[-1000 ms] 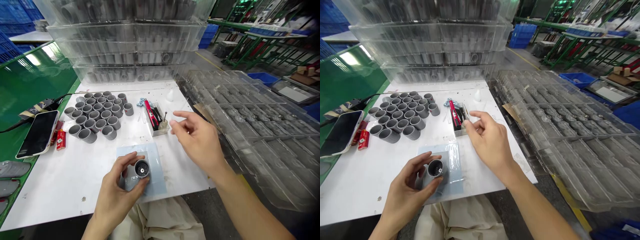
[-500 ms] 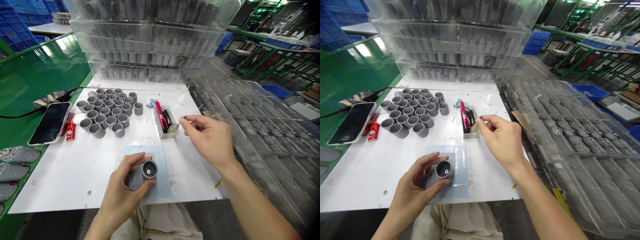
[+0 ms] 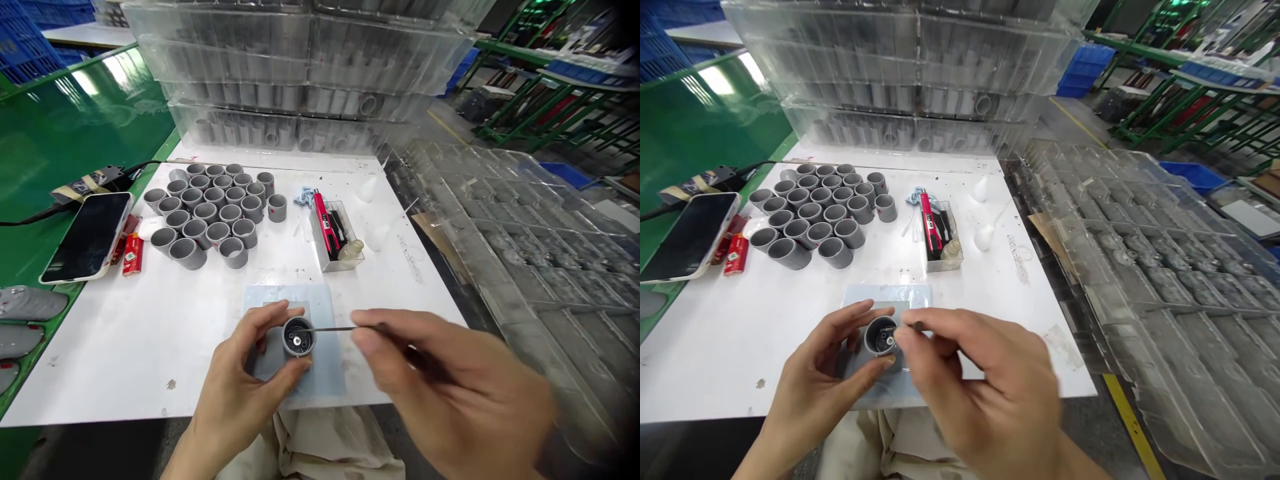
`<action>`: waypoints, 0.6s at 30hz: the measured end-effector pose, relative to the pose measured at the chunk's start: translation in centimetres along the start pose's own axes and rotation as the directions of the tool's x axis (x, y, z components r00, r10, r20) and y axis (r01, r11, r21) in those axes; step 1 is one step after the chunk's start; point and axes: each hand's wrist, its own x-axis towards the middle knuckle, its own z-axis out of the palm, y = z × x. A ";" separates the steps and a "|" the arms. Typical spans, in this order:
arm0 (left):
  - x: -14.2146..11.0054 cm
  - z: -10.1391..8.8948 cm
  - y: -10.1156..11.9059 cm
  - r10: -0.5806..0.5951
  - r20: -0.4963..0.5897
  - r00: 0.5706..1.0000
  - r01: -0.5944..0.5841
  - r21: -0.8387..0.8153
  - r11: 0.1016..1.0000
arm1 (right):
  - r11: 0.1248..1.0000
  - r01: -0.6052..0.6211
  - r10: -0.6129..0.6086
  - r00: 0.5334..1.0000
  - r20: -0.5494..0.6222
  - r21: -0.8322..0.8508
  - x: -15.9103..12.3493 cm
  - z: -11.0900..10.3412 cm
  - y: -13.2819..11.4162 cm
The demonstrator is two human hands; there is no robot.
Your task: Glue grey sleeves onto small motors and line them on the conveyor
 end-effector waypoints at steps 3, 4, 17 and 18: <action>-0.2 -0.1 -0.2 -0.002 -0.014 1.000 0.002 0.029 1.000 | 0.999 0.026 -0.026 1.000 -0.006 0.047 0.8 1.5 0.3; -0.3 -0.1 -0.3 0.001 -0.022 1.000 0.000 0.043 0.999 | 0.999 0.028 -0.028 1.000 0.003 0.043 0.8 1.8 0.4; -0.2 0.0 0.0 0.004 -0.057 0.998 -0.001 0.054 0.999 | 0.990 0.124 -0.119 0.991 0.064 -0.069 0.4 2.9 1.9; -0.2 0.0 0.0 0.004 -0.059 0.998 -0.001 0.055 0.999 | 0.987 0.129 -0.124 0.990 0.062 -0.091 0.4 3.0 1.9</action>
